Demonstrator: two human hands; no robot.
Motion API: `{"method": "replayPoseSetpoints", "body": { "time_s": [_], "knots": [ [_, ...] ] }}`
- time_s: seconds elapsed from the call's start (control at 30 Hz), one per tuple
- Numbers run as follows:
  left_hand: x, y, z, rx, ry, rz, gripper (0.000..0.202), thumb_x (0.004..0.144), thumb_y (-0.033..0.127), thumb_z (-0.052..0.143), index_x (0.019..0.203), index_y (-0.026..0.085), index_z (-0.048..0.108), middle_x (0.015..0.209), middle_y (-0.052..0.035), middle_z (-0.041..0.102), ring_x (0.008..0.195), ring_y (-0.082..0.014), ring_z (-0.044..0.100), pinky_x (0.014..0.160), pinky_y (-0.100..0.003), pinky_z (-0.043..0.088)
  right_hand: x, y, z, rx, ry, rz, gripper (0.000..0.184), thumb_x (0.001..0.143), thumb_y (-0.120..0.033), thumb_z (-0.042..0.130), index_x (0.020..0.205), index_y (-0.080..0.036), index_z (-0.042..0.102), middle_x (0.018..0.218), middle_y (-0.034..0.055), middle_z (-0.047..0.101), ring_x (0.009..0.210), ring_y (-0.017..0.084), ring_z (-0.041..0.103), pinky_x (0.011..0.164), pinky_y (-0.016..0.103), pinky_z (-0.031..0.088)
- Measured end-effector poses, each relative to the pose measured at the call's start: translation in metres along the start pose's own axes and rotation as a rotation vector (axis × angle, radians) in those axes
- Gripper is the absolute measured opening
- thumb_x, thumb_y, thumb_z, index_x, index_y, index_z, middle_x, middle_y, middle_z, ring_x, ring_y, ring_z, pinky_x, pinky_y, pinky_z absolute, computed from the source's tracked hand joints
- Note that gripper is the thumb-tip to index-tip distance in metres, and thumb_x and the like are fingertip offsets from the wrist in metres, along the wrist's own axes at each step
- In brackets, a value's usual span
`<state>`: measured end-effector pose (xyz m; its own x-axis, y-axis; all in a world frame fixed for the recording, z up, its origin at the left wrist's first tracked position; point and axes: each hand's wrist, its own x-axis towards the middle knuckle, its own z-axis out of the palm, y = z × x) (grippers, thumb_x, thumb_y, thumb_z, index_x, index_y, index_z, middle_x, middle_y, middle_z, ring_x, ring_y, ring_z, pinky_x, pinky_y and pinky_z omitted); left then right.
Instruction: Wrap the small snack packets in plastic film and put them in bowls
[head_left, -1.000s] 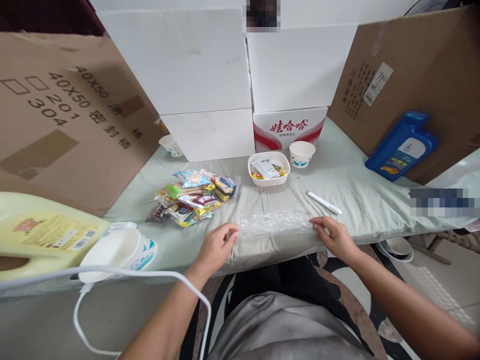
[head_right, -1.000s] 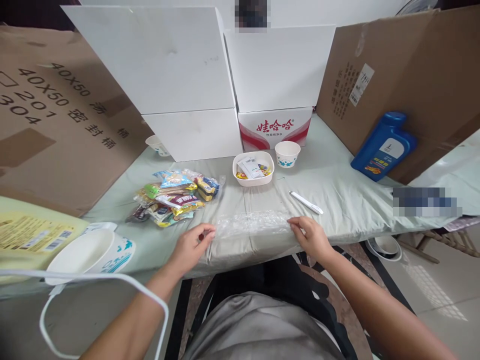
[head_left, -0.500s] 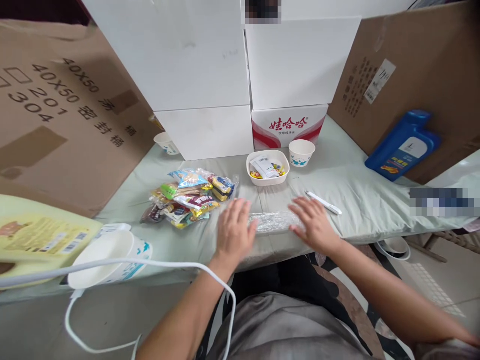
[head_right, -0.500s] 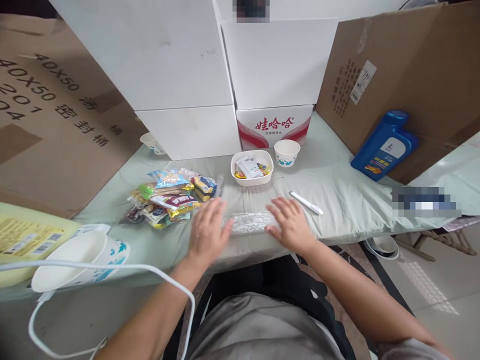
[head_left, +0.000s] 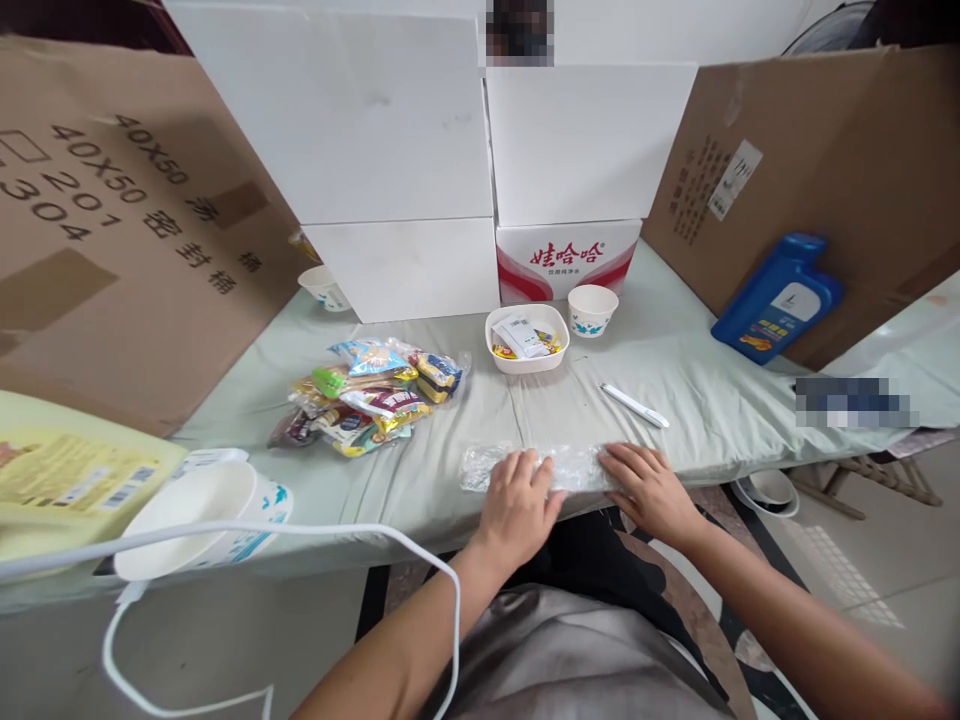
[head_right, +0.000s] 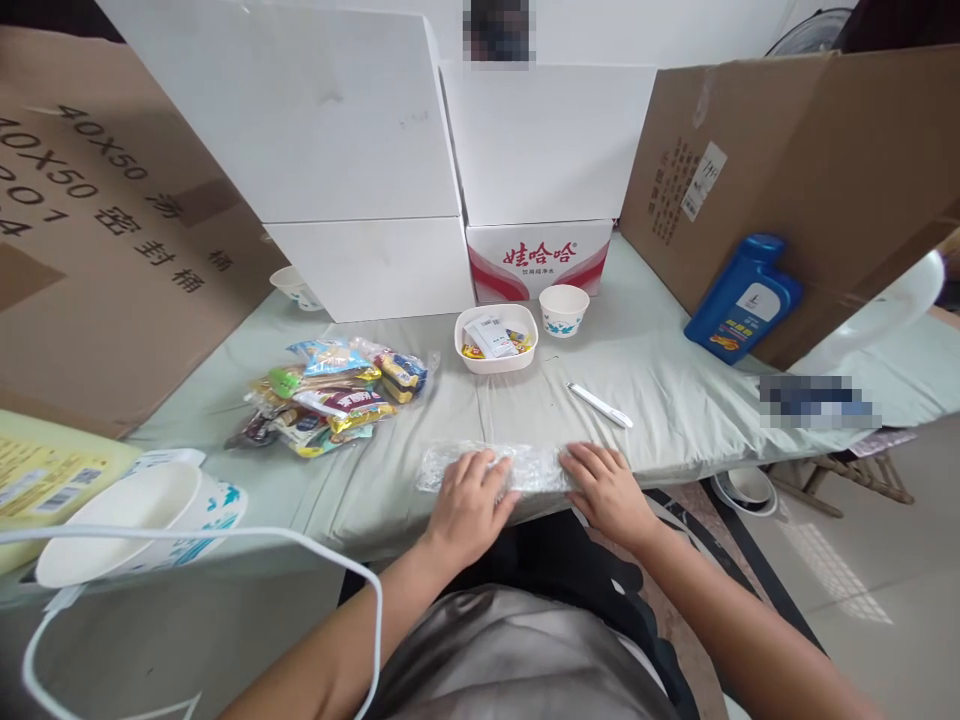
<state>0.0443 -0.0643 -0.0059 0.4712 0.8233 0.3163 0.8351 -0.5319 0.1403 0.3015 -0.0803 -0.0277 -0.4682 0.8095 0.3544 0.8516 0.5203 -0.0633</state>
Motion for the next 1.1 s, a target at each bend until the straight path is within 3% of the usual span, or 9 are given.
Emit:
{"method": "replayPoseSetpoints", "body": {
  "time_s": [0.07, 0.2, 0.3, 0.43, 0.53, 0.63, 0.73, 0.97, 1.1],
  "knots": [
    [0.002, 0.011, 0.007, -0.053, -0.04, 0.097, 0.047, 0.091, 0.047, 0.052, 0.128, 0.019, 0.057, 0.128, -0.0129, 0.059, 0.117, -0.0304, 0.053, 0.098, -0.048, 0.042, -0.016, -0.007, -0.009, 0.047, 0.108, 0.01, 0.029, 0.088, -0.016, 0.049, 0.114, -0.018, 0.063, 0.118, 0.0133, 0.062, 0.107, 0.027, 0.056, 0.088, 0.043, 0.045],
    [0.008, 0.013, 0.02, -0.133, -0.091, 0.319, 0.058, 0.092, 0.054, 0.048, 0.14, 0.023, 0.045, 0.146, -0.0101, 0.047, 0.138, -0.0301, 0.035, 0.115, -0.058, 0.017, -0.024, -0.018, -0.039, 0.103, 0.289, 0.036, 0.022, 0.083, -0.009, 0.051, 0.097, -0.021, 0.064, 0.102, 0.0093, 0.066, 0.101, 0.026, 0.058, 0.084, 0.043, 0.044],
    [0.012, 0.006, 0.02, -0.163, -0.12, 0.361, 0.052, 0.091, 0.047, 0.053, 0.139, 0.029, 0.045, 0.151, -0.0066, 0.04, 0.143, -0.0316, 0.025, 0.115, -0.062, 0.012, -0.011, -0.02, -0.063, 0.265, 0.26, -0.064, 0.024, 0.083, -0.01, 0.053, 0.1, -0.023, 0.062, 0.09, 0.0046, 0.068, 0.099, 0.024, 0.062, 0.086, 0.042, 0.045],
    [0.013, -0.002, 0.016, -0.208, -0.155, 0.363, 0.048, 0.091, 0.035, 0.054, 0.138, 0.031, 0.045, 0.144, -0.0067, 0.047, 0.137, -0.0291, 0.035, 0.113, -0.056, 0.022, 0.026, -0.017, -0.075, 0.548, 0.117, -0.031, 0.027, 0.083, -0.012, 0.052, 0.107, -0.024, 0.058, 0.093, 0.0036, 0.068, 0.094, 0.02, 0.065, 0.08, 0.034, 0.051],
    [0.014, -0.006, 0.017, -0.273, -0.186, 0.392, 0.057, 0.089, 0.038, 0.056, 0.141, 0.02, 0.041, 0.139, -0.0108, 0.053, 0.137, -0.0271, 0.037, 0.116, -0.051, 0.022, 0.069, -0.012, -0.059, 0.65, 0.044, 0.146, 0.029, 0.084, -0.022, 0.058, 0.113, -0.023, 0.057, 0.098, 0.0041, 0.068, 0.087, 0.018, 0.066, 0.075, 0.03, 0.052],
    [0.016, -0.007, 0.019, -0.324, -0.164, 0.362, 0.062, 0.084, 0.04, 0.063, 0.138, 0.016, 0.043, 0.137, -0.0134, 0.054, 0.135, -0.0281, 0.041, 0.116, -0.049, 0.024, 0.114, -0.006, -0.03, 0.697, -0.058, 0.332, 0.033, 0.083, -0.027, 0.058, 0.116, -0.02, 0.056, 0.077, -0.0004, 0.065, 0.067, 0.015, 0.063, 0.065, 0.029, 0.05],
    [0.017, -0.007, 0.018, -0.33, -0.14, 0.331, 0.057, 0.081, 0.04, 0.066, 0.131, 0.017, 0.05, 0.136, -0.014, 0.055, 0.13, -0.0289, 0.046, 0.115, -0.048, 0.027, 0.141, -0.003, 0.0, 0.623, -0.107, 0.405, 0.034, 0.082, -0.023, 0.056, 0.115, -0.018, 0.056, 0.068, -0.0036, 0.061, 0.06, 0.014, 0.059, 0.061, 0.027, 0.046],
    [0.017, -0.004, 0.02, -0.316, -0.113, 0.321, 0.048, 0.08, 0.034, 0.067, 0.122, 0.014, 0.055, 0.128, -0.0138, 0.059, 0.126, -0.0291, 0.05, 0.115, -0.048, 0.03, 0.138, -0.017, 0.034, 0.288, -0.075, 0.26, 0.031, 0.09, -0.024, 0.051, 0.119, -0.016, 0.056, 0.103, 0.0091, 0.068, 0.087, 0.02, 0.065, 0.076, 0.031, 0.048],
    [0.017, -0.005, 0.013, -0.432, 0.021, 0.291, 0.027, 0.086, 0.021, 0.056, 0.112, 0.017, 0.061, 0.118, -0.0095, 0.064, 0.116, -0.0234, 0.055, 0.108, -0.042, 0.04, 0.135, -0.022, 0.037, 0.147, -0.075, 0.253, 0.035, 0.094, -0.031, 0.048, 0.126, -0.016, 0.052, 0.109, 0.0111, 0.065, 0.089, 0.022, 0.065, 0.073, 0.032, 0.049]
  ]
}}
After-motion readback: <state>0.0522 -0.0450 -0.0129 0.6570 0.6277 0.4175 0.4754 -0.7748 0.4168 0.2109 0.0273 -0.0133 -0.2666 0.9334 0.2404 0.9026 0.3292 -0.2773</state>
